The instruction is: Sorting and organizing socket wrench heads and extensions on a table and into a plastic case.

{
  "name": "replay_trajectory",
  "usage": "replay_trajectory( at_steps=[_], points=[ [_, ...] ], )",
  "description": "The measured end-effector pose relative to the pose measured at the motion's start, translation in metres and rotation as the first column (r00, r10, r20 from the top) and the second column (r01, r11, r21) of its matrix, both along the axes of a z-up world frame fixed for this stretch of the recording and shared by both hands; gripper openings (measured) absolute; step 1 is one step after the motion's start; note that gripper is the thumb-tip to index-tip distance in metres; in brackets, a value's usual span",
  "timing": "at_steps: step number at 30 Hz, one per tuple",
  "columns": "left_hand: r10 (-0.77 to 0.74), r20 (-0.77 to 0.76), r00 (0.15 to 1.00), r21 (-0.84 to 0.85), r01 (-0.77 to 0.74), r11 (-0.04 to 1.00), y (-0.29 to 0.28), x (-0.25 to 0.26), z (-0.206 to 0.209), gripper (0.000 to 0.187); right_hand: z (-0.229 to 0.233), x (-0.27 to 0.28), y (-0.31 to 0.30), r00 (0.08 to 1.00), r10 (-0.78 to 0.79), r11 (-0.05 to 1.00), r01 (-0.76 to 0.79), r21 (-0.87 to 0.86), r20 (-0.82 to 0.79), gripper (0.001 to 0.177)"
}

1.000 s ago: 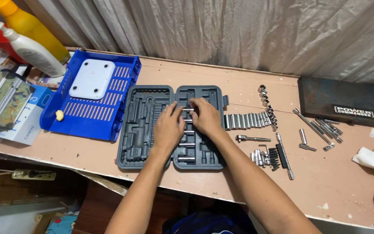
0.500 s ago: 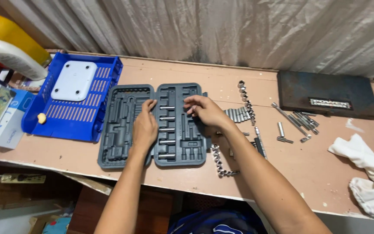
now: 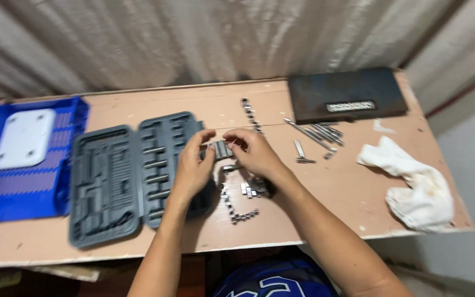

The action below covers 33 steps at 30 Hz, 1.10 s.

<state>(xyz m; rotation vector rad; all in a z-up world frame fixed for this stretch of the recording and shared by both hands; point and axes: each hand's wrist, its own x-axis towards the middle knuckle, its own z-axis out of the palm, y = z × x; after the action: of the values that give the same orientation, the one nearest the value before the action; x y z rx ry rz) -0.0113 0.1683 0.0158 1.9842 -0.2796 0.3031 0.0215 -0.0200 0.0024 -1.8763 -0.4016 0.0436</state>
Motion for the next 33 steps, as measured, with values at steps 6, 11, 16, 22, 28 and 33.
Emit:
replay_trajectory(
  at_steps=[6, 11, 16, 22, 28, 33],
  points=[
    [-0.162, -0.208, 0.965, -0.075, 0.15, 0.986, -0.078, 0.006, 0.011, 0.029, 0.003, -0.018, -0.061, 0.986, -0.163, 0.985, 0.164, -0.054, 0.029, 0.027],
    [-0.228, -0.231, 0.946, 0.049, 0.246, 0.968, -0.124, 0.016, 0.001, 0.03, -0.008, -0.024, -0.119, 0.959, -0.281, 0.956, 0.282, -0.084, 0.032, 0.023],
    [-0.271, -0.253, 0.929, 0.103, 0.305, 0.947, -0.162, 0.03, -0.007, 0.03, -0.016, -0.025, -0.169, 0.883, -0.466, 0.876, 0.47, -0.11, 0.061, 0.019],
    [-0.13, -0.359, 0.924, 0.287, 0.242, 0.927, -0.211, 0.056, -0.007, 0.037, -0.033, -0.021, -0.199, 0.828, -0.546, 0.796, 0.56, -0.229, 0.127, 0.017],
    [-0.056, -0.346, 0.937, 0.504, 0.236, 0.831, -0.235, 0.076, -0.025, 0.039, -0.035, -0.016, -0.199, 0.835, -0.496, 0.79, 0.548, -0.276, 0.236, 0.018],
    [-0.045, -0.323, 0.945, 0.459, 0.198, 0.866, -0.237, 0.08, -0.042, 0.041, -0.037, -0.013, -0.196, 0.83, -0.555, 0.799, 0.55, -0.244, 0.052, 0.021]
  ],
)
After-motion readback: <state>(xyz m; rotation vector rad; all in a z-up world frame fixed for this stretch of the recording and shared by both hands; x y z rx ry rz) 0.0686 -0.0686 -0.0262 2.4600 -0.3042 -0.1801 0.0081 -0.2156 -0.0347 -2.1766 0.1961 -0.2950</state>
